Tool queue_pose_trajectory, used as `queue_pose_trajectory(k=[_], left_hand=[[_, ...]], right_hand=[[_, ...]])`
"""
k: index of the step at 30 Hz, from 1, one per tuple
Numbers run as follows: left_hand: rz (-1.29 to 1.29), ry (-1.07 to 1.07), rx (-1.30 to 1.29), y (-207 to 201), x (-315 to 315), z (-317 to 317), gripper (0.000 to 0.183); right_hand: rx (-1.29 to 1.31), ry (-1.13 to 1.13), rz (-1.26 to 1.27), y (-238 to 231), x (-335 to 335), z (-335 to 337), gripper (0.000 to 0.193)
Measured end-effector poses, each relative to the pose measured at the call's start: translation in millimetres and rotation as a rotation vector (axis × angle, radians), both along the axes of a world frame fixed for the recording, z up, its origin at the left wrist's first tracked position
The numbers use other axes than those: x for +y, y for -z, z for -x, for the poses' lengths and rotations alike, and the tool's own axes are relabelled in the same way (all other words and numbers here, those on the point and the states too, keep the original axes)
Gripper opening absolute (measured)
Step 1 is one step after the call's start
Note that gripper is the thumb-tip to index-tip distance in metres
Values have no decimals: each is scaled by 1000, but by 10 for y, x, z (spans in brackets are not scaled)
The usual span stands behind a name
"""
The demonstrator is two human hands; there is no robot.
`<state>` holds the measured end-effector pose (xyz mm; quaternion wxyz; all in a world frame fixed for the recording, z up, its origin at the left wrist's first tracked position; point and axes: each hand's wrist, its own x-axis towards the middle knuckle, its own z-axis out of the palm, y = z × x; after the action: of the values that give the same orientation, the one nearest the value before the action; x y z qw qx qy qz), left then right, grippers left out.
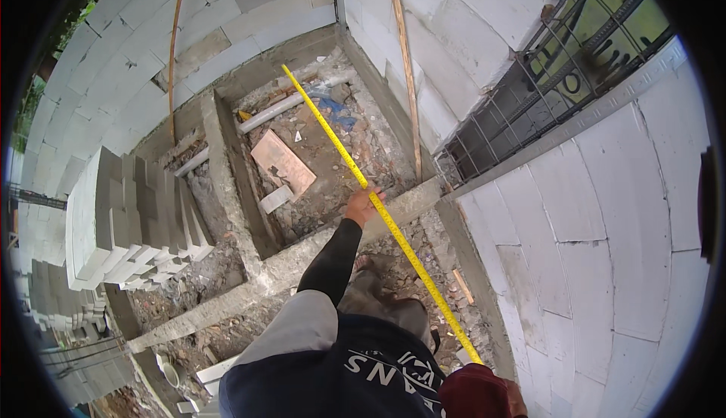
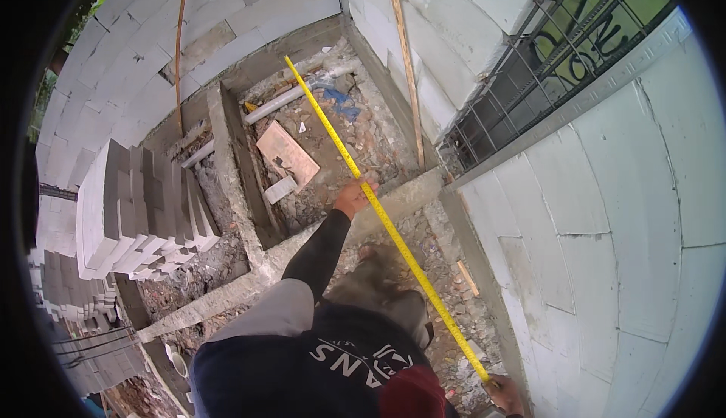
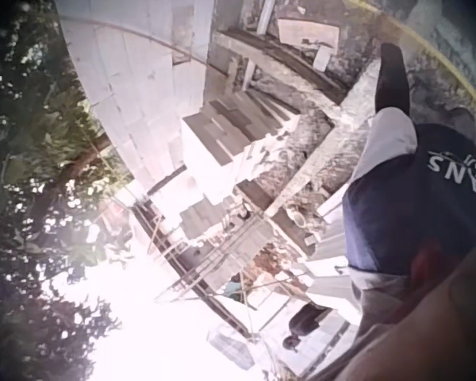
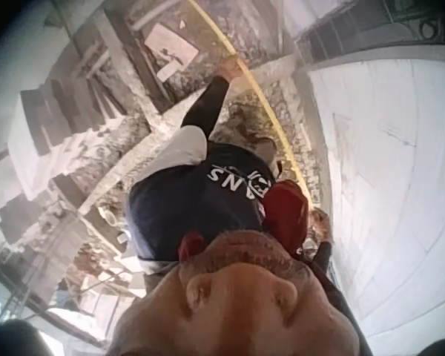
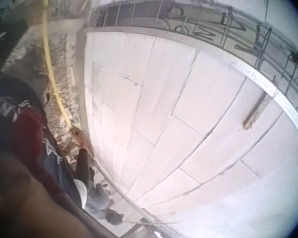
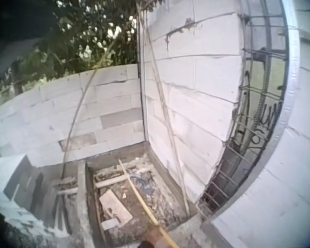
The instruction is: The person uses a yellow measuring tape to measure the dimensions of concrete foundations and the distance between stacks of white building blocks at a construction site.
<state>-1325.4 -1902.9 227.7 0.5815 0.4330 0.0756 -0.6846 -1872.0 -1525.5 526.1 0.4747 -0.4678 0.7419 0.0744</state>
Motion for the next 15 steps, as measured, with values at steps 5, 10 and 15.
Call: queue_pose_trajectory(k=[5,10,15], left_hand=[[67,156,115,-9,-65,158,30],[120,396,-274,168,638,-45,71],[-364,692,-725,-247,1673,-533,60]], right_hand=[[-176,39,-2,1185,-674,-508,28],[-307,44,140,2243,-1391,-707,30],[-256,-37,300,2700,-2152,-737,33]])
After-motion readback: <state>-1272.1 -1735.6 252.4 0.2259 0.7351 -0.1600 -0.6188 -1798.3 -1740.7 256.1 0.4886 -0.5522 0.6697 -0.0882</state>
